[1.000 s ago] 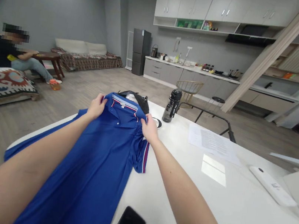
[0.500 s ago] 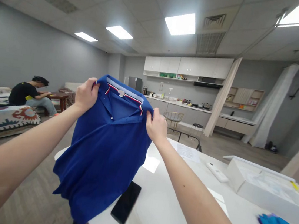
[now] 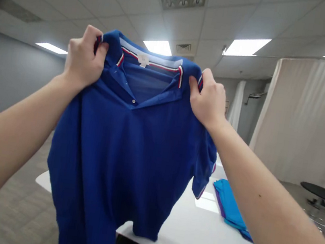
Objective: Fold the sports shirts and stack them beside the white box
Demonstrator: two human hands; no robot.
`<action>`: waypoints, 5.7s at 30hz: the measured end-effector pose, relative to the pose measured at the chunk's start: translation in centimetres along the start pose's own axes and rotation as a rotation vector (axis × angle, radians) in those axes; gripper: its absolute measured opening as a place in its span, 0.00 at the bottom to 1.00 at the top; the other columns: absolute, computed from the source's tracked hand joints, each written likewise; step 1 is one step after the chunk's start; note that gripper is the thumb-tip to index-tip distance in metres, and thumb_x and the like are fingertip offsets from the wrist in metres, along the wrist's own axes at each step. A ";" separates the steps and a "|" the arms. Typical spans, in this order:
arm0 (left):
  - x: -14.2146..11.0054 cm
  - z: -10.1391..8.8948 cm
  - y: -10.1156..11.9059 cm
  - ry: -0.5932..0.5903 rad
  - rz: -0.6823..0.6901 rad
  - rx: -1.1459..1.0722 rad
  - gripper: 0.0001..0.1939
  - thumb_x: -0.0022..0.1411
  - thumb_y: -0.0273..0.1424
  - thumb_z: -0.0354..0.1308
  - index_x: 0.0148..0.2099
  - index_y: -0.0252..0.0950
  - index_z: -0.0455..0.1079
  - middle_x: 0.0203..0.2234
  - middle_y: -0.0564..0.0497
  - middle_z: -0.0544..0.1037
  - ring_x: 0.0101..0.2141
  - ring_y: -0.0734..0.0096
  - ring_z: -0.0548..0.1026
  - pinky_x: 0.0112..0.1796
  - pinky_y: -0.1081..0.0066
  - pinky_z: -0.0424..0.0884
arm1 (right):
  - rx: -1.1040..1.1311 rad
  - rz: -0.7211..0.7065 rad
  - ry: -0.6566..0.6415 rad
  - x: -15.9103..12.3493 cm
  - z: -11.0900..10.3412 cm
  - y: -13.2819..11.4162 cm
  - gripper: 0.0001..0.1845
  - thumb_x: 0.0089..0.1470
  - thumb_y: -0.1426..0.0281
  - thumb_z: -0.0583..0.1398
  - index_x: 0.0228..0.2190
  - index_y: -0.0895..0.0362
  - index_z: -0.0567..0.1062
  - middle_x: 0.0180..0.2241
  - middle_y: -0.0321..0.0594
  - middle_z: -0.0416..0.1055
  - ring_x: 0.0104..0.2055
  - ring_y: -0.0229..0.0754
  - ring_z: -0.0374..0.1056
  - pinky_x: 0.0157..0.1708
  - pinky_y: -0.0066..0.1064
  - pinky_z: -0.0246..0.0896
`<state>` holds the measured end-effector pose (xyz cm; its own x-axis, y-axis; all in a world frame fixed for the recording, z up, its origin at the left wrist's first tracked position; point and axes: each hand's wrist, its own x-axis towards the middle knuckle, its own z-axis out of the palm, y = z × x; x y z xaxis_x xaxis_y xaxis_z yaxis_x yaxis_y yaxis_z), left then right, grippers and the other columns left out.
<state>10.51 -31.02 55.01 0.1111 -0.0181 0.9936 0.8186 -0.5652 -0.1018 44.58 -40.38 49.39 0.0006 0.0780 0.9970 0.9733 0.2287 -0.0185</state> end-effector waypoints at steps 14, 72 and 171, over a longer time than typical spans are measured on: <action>-9.5 20.5 8.7 -0.591 -0.100 -0.135 0.21 0.75 0.42 0.43 0.61 0.36 0.63 0.47 0.41 0.77 0.53 0.49 0.75 0.55 0.54 0.67 | -0.590 0.059 -0.466 -7.8 2.2 14.6 0.27 0.71 0.55 0.44 0.51 0.65 0.68 0.42 0.56 0.76 0.46 0.57 0.71 0.42 0.40 0.58; -57.6 39.4 -10.9 -1.079 -1.178 0.004 0.21 0.52 0.47 0.67 0.41 0.39 0.68 0.35 0.45 0.76 0.39 0.55 0.76 0.31 0.68 0.69 | -0.817 0.392 -1.328 -50.9 15.6 39.4 0.19 0.65 0.71 0.48 0.48 0.60 0.75 0.46 0.62 0.74 0.50 0.61 0.69 0.48 0.53 0.56; -65.2 -2.8 17.5 -0.967 -0.599 -0.467 0.29 0.61 0.32 0.62 0.63 0.39 0.60 0.56 0.38 0.67 0.57 0.49 0.69 0.57 0.48 0.69 | -0.151 0.735 -0.780 -60.6 -13.3 2.1 0.27 0.59 0.51 0.60 0.52 0.55 0.71 0.51 0.52 0.65 0.52 0.54 0.65 0.52 0.49 0.66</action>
<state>15.99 -42.00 -11.45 0.3219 0.8519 0.4131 0.6256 -0.5189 0.5826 49.61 -57.57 -10.03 0.5018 0.7553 0.4216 0.8125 -0.2443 -0.5293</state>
